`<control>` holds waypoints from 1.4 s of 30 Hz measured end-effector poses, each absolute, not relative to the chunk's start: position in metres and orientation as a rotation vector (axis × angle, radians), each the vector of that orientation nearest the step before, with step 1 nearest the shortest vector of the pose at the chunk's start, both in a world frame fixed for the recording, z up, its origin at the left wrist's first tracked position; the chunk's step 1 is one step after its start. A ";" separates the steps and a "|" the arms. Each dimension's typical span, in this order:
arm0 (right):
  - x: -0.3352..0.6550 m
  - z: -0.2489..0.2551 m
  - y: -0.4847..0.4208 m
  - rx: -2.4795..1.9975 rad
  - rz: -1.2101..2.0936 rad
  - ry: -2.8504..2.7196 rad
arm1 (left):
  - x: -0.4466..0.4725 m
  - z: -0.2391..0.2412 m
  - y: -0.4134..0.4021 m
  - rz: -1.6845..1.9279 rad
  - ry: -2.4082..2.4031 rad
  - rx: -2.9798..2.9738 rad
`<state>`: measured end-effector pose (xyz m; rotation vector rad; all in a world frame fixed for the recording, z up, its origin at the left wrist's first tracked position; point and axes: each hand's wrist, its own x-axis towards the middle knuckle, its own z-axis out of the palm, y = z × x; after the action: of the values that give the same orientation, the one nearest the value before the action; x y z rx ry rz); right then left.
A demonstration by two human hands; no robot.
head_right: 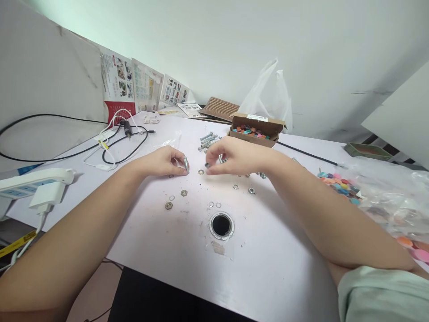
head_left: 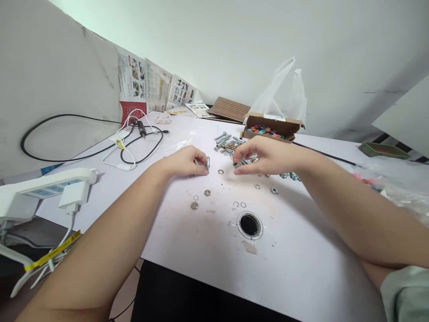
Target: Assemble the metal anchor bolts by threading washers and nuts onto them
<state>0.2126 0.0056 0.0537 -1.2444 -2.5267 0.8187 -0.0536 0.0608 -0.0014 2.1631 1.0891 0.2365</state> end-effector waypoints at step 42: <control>0.227 0.037 0.018 -2.059 0.832 -2.688 | -0.053 -0.006 0.064 0.265 1.027 2.140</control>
<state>0.2273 0.0181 0.0371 -2.0586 -2.6883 0.8323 -0.0531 0.0638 -0.0062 2.1399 1.0271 0.2653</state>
